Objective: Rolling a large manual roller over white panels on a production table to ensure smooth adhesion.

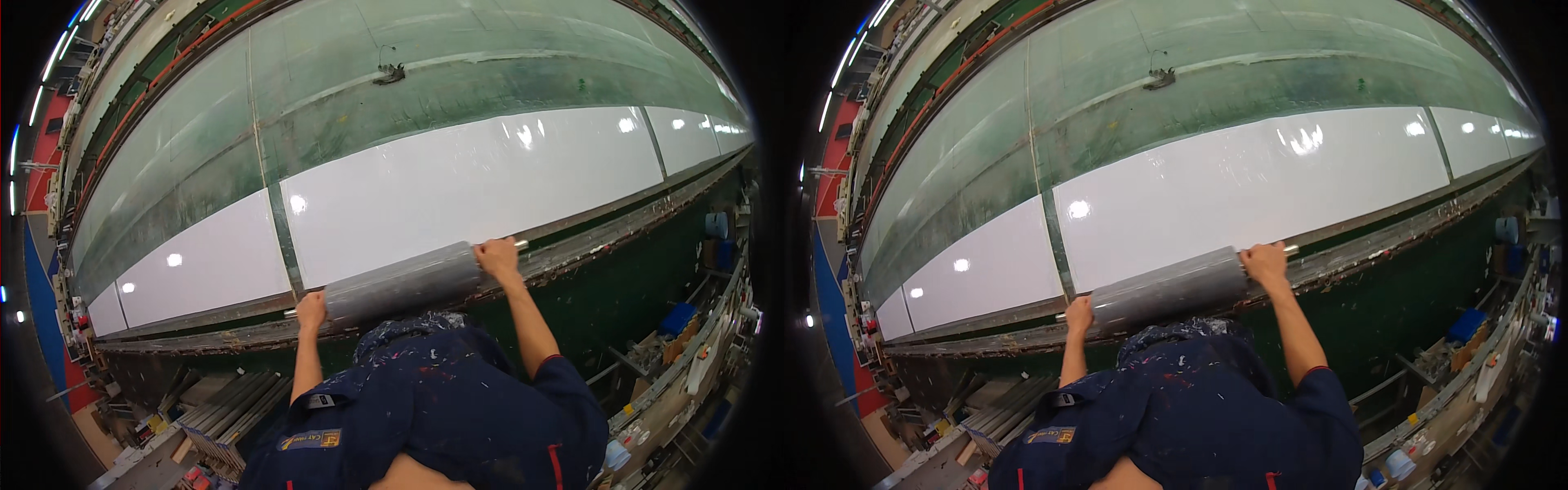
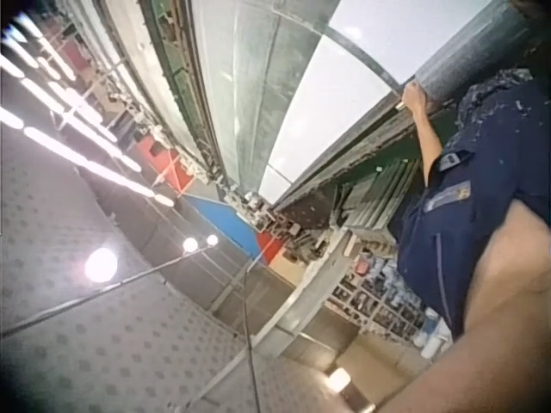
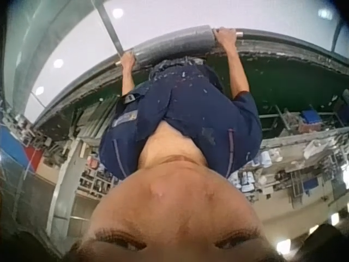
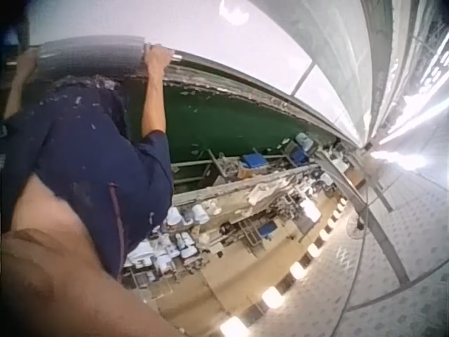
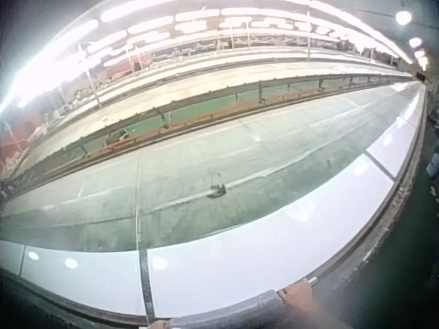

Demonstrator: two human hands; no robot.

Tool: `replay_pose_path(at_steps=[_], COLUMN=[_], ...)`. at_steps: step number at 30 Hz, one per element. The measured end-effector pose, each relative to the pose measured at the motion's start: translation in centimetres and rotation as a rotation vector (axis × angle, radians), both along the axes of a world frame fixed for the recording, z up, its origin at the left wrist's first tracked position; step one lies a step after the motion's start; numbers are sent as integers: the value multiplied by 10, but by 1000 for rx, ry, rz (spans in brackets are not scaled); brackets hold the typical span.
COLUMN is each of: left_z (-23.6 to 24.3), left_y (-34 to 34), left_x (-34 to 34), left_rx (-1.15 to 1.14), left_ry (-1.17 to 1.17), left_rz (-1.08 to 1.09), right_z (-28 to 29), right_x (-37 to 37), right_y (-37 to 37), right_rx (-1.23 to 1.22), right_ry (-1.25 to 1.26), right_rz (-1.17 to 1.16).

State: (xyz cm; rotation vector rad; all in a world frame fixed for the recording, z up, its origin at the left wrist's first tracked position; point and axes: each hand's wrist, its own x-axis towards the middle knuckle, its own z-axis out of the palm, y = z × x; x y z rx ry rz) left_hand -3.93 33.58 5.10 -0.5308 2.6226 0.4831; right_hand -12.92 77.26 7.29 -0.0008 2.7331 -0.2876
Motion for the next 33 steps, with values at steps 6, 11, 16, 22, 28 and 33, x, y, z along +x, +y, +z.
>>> replay_pose_path(at_steps=[6, 11, 16, 22, 28, 33], left_z=[-15, -8, -16, -9, -12, -23], left_y=[95, 105, 84, 57, 59, 36], left_x=[-30, -78, -162, -299, -374, -387], left_rx=[42, -66, 54, 181, -18, -117], left_ry=[187, 313, 650, 754, 534, 240], left_rz=[-106, -18, -20, 174, 186, -17], right_z=[-11, -13, -41, -29, -26, -23], right_x=[-32, -73, -159, -291, -378, -397], right_y=[94, 97, 90, 53, 29, 24], right_rx=[122, 104, -44, -210, -126, -86], right_ry=[89, 185, 522, 558, 385, 154], right_rz=[-26, -28, -100, -250, -217, -203])
